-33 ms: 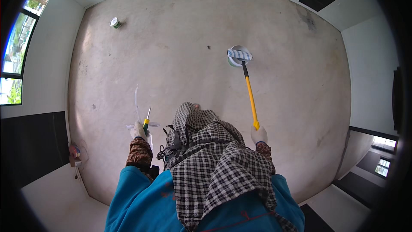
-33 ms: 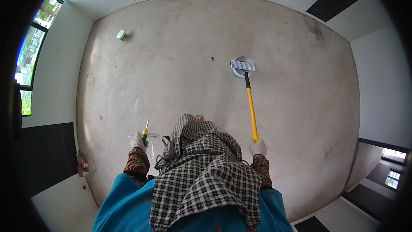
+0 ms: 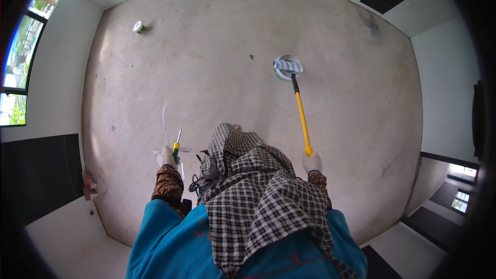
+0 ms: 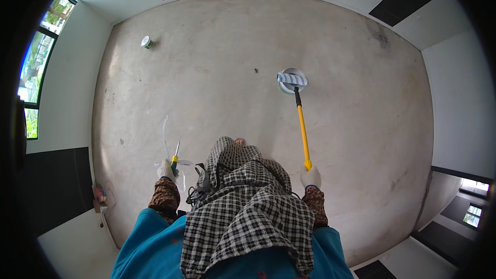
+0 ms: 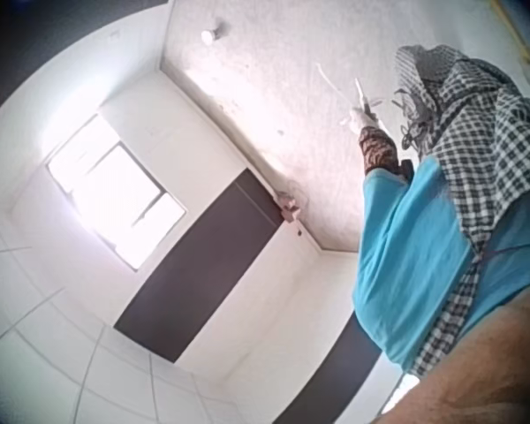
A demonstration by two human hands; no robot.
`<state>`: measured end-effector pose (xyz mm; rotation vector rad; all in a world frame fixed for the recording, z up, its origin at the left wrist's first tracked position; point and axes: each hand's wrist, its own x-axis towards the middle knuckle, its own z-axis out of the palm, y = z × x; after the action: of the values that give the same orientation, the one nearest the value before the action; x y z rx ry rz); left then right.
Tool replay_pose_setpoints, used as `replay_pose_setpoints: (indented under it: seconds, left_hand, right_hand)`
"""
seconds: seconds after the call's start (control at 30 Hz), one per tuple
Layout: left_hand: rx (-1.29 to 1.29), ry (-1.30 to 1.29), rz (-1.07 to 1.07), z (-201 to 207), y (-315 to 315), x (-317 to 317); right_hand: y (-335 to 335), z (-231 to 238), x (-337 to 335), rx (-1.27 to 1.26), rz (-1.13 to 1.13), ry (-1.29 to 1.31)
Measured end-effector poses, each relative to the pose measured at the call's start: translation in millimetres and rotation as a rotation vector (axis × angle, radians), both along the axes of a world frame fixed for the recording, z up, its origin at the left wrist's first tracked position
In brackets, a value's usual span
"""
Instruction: Applying floor sealant with a roller and performing window maintenance with a screwdriver.
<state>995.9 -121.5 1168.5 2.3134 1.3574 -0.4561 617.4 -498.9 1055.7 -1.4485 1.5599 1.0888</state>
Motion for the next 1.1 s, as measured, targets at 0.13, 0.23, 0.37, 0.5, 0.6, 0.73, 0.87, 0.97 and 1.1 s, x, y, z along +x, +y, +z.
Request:
replay_pose_setpoints:
  seconds: [0.13,0.23,0.37,0.5,0.6,0.73,0.87,0.97,1.1]
  left_hand:
    - [-0.009,0.006,-0.008,-3,3,-10]
    - [0.013,0.004,0.0,-6,7,-12]
    - [-0.01,0.025,-0.02,-10,21,-9]
    - [0.008,0.013,-0.013,-18,38,-1]
    - [0.005,0.001,0.004,-19,47,5]
    - [-0.015,-0.022,0.052,-4,27,6]
    - [-0.031,-0.032,-0.032,19,-21,16]
    - [-0.019,0.001,0.034,67,-68,-33]
    - [-0.009,0.048,0.049,162,-180,-34]
  right_hand:
    - [-1,-4,-12,-0.007,-0.006,0.008]
    - [2,-8,-15,-0.001,-0.005,0.02]
    - [17,-11,-11,-0.002,-0.021,0.018]
    - [39,-20,-6,-0.004,-0.033,0.008]
    - [45,-23,2,0.0,-0.052,-0.027]
    - [16,11,12,0.01,-0.1,-0.047]
    - [-42,60,14,-0.063,-0.098,-0.067]
    - [-114,130,-10,-0.065,-0.128,-0.079]
    - [-209,218,-22,0.053,-0.344,-0.15]
